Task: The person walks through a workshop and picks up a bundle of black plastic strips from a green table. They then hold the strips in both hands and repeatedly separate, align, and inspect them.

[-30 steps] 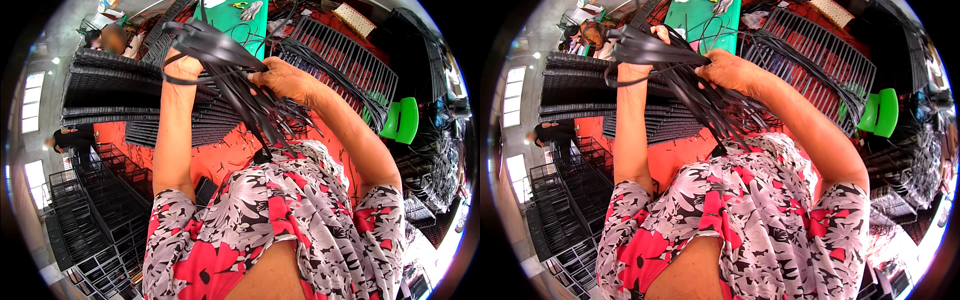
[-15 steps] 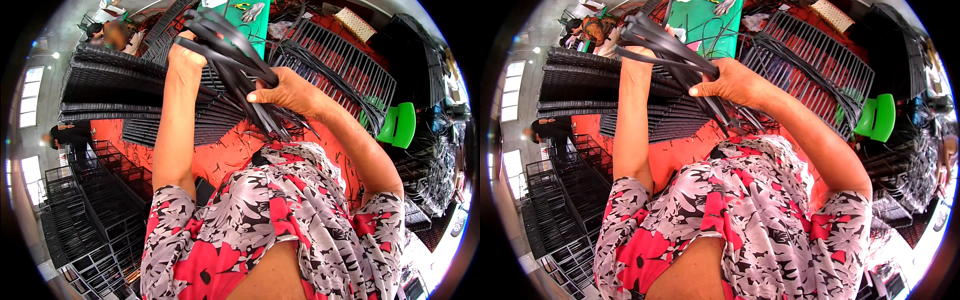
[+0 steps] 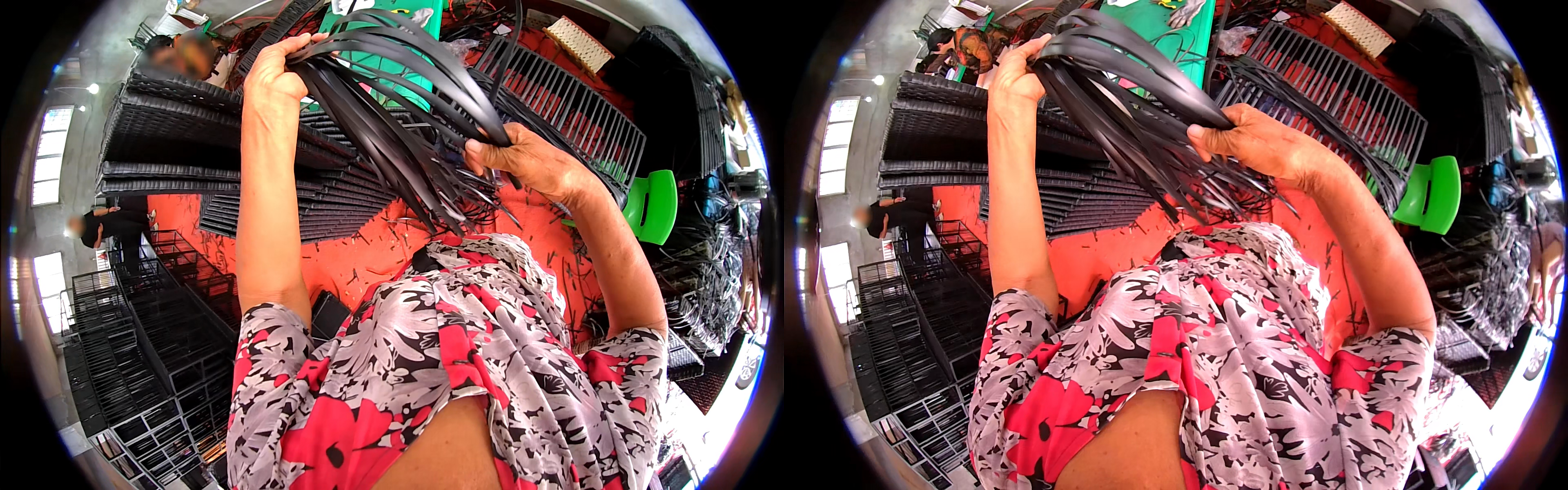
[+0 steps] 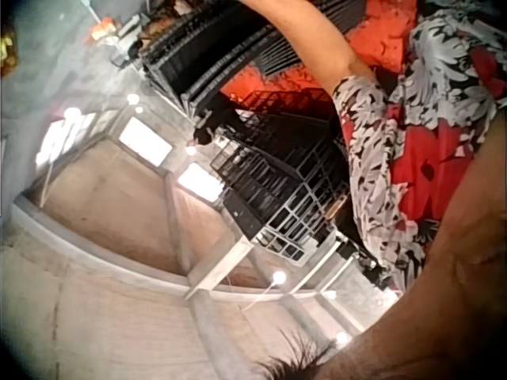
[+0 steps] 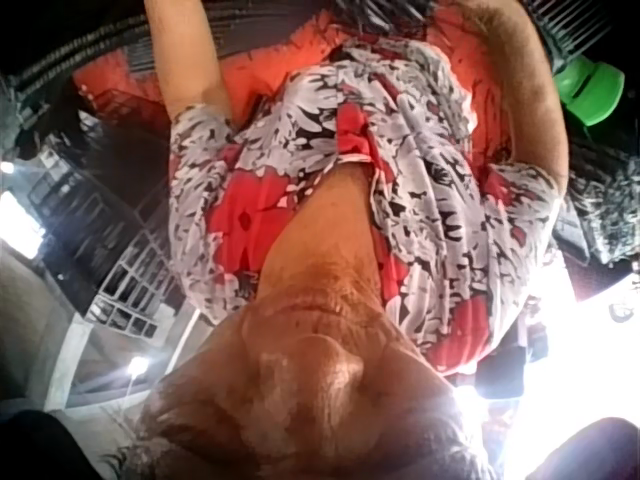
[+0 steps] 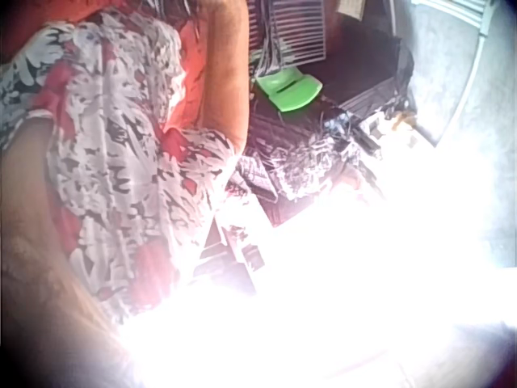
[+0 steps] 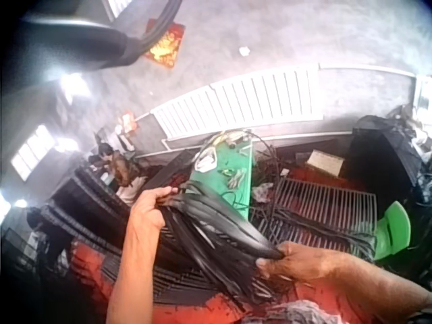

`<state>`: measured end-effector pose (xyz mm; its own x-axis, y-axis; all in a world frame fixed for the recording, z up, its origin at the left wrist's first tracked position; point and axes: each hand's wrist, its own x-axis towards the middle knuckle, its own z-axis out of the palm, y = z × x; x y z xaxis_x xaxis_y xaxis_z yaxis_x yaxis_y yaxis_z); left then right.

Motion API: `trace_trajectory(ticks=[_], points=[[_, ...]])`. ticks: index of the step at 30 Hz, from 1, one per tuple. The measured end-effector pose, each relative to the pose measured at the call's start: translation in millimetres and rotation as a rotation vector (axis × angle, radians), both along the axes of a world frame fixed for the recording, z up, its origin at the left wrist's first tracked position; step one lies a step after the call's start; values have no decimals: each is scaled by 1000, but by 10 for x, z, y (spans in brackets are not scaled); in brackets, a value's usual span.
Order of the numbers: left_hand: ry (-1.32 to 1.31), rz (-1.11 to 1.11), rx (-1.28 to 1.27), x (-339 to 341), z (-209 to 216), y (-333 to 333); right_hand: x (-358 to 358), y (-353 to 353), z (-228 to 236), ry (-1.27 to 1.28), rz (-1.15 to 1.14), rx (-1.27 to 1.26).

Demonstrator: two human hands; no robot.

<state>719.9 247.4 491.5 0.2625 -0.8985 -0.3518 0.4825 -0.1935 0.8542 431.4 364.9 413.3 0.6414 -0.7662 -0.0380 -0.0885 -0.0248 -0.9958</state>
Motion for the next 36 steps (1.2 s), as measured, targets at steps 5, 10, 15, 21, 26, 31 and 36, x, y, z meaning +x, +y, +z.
trace_trajectory(ticks=[5, 10, 15, 21, 26, 31, 36], points=[[10, 61, -35, -111, 25, 4, 190, 27, 53, -133, -79, 363], [14, 2, -60, -112, 13, -13, 433, 176, 432, -296, -119, 505], [59, -139, -73, -12, 17, -130, 451, 67, 303, -46, -99, 328], [-78, 13, -34, -6, 298, 144, 15, 159, 165, 26, -82, 247], [-125, 36, 3, -96, 363, 158, 130, 46, -26, -146, -231, 224], [-198, 37, -13, -20, 354, 127, 262, 294, 61, -249, -65, 609], [-134, -68, -8, 221, 282, 11, 198, 269, 104, -248, -70, 691]])
